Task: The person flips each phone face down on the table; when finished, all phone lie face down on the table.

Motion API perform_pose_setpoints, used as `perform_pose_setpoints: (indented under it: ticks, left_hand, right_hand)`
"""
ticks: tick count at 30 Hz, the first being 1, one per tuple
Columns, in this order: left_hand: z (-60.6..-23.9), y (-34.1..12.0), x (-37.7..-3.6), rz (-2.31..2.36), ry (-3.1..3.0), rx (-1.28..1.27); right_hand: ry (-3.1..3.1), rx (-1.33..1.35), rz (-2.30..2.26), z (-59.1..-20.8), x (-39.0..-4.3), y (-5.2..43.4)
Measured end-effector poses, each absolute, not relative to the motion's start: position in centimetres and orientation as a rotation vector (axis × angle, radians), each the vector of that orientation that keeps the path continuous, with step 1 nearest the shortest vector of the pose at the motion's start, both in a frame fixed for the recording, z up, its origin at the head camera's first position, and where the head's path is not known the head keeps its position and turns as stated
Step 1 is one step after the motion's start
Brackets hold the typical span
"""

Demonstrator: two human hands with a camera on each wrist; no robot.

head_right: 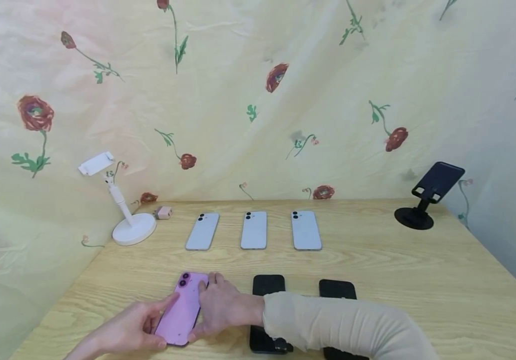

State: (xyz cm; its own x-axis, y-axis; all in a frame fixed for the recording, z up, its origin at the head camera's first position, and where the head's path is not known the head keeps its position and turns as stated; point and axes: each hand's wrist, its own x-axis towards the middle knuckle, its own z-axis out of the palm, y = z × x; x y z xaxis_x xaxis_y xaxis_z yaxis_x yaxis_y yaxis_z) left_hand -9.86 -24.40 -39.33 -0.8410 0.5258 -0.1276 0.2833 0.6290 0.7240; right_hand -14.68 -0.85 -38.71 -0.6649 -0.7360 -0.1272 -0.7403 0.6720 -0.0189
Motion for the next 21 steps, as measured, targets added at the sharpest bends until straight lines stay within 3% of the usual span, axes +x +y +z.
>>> perform_pose_setpoints:
  ticks: [14,21]
  left_hand:
    - [-38.3,-23.1,-8.8,0.936,2.778,0.545]
    - [-37.5,-18.6,-8.6,0.936,2.952,0.832]
  right_hand:
    - [2.483,-1.314,-0.314,-37.3,-16.2,2.6]
    - [2.405,-1.443,-0.730,-35.1,-16.8,9.2]
